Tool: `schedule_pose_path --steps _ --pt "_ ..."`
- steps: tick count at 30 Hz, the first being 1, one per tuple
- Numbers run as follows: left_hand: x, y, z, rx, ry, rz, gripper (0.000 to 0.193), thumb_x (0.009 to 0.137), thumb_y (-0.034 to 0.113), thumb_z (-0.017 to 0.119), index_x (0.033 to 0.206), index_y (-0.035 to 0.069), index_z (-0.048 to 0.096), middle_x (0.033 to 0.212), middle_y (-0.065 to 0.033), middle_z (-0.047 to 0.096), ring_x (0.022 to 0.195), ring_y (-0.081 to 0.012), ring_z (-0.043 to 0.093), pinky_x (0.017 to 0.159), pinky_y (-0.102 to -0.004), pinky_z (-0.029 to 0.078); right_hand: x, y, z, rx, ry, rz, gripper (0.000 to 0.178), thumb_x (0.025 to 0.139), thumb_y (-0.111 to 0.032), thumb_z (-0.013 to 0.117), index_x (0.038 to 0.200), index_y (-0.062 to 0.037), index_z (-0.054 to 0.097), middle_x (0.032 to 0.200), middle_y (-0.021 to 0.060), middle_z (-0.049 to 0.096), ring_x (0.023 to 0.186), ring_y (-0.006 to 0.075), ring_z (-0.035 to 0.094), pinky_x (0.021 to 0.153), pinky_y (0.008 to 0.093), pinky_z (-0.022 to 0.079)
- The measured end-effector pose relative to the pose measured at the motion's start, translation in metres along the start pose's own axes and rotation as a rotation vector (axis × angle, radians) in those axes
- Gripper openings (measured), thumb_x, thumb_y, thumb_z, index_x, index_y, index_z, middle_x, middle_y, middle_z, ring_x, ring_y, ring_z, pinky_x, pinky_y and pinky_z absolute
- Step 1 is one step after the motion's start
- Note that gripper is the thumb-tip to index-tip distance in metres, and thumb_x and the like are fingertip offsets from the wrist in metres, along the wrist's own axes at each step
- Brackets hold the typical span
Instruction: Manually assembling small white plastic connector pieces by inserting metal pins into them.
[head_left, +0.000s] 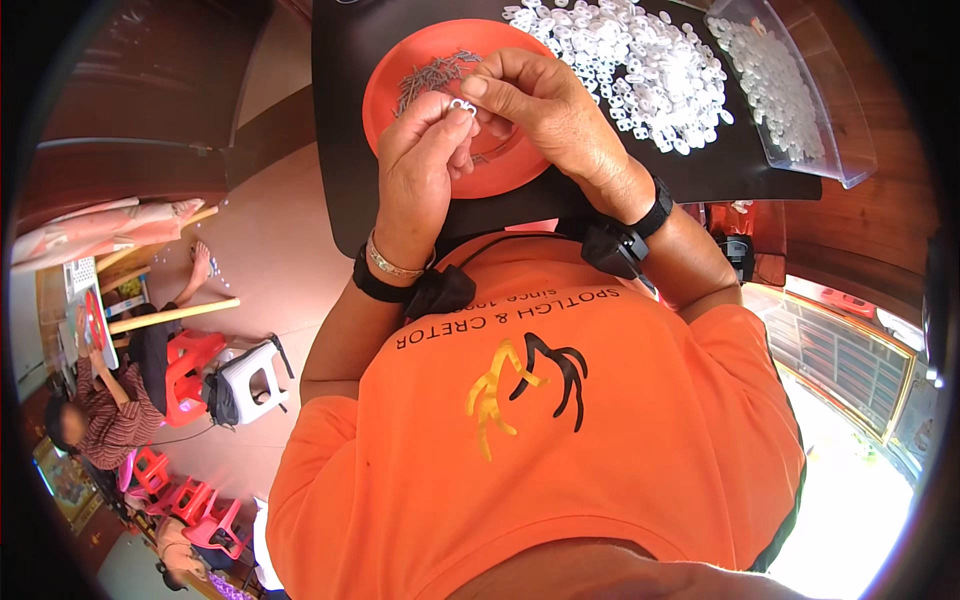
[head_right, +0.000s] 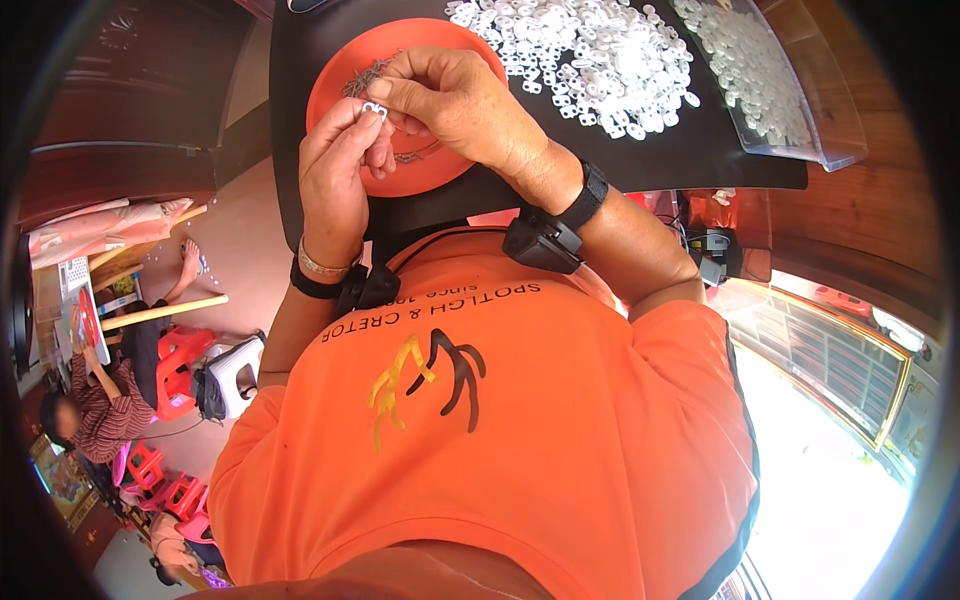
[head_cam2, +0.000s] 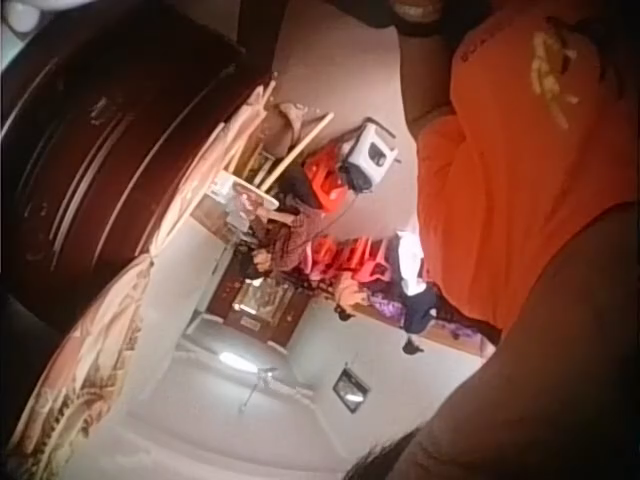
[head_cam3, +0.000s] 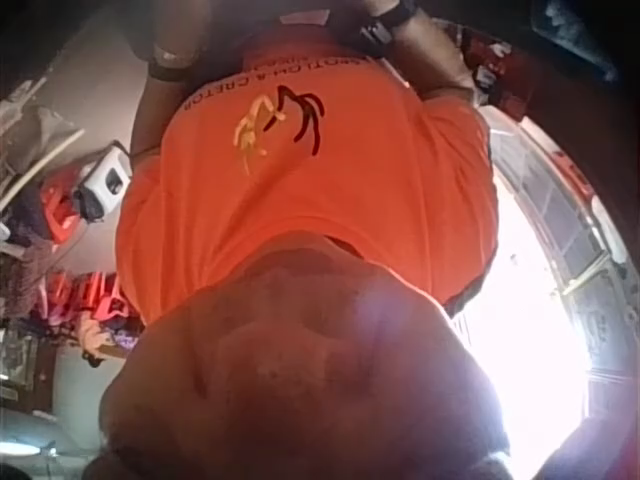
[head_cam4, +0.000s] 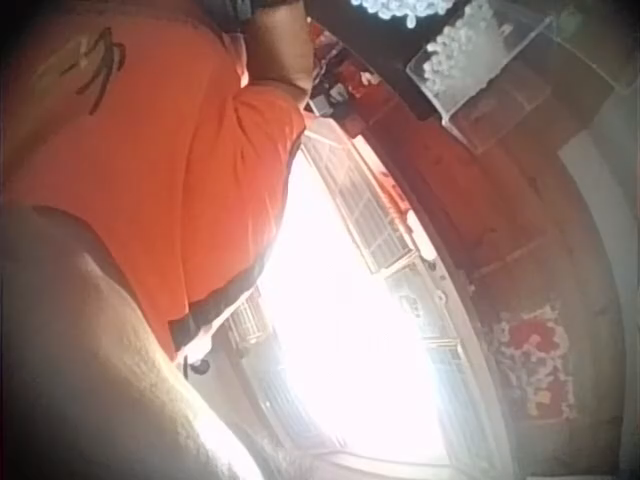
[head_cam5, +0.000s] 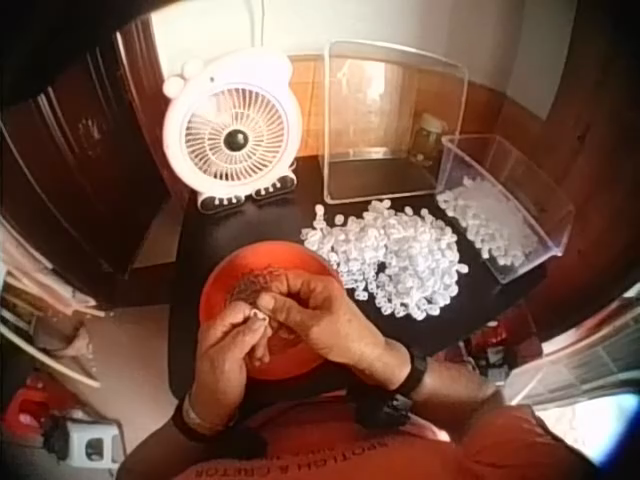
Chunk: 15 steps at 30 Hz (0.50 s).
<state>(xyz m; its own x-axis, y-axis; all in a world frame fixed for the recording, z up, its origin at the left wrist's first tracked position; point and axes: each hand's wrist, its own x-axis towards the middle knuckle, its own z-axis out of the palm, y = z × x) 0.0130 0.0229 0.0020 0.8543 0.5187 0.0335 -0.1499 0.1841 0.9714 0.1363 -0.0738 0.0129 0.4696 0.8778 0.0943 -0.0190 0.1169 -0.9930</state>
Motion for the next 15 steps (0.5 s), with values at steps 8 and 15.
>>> schedule_pose_path --steps 8,15 --pt "-0.001 -0.005 0.002 0.087 -0.001 0.079 0.016 0.091 0.012 0.048 0.083 0.0 0.055 0.063 0.0012 0.042 0.054 -0.0063 0.037 0.05 -0.0219 0.032 -0.002 0.005 0.004 -0.117 0.034 -0.087 0.019 0.093 -0.018 0.059 0.084 -0.0004 0.06 0.074 0.0014 0.062 0.067 0.0068 0.056 0.061 0.0229 0.047" --pt "-0.002 -0.01 0.004 0.033 -0.001 0.075 0.016 0.092 0.011 0.046 0.084 -0.001 0.054 0.063 0.0015 0.041 0.054 -0.0061 0.036 0.049 -0.0219 0.03 -0.006 0.008 0.008 0.023 0.057 -0.053 0.017 0.092 -0.015 0.059 0.083 -0.0002 0.059 0.072 0.0028 0.061 0.067 0.0073 0.058 0.058 0.0231 0.048"
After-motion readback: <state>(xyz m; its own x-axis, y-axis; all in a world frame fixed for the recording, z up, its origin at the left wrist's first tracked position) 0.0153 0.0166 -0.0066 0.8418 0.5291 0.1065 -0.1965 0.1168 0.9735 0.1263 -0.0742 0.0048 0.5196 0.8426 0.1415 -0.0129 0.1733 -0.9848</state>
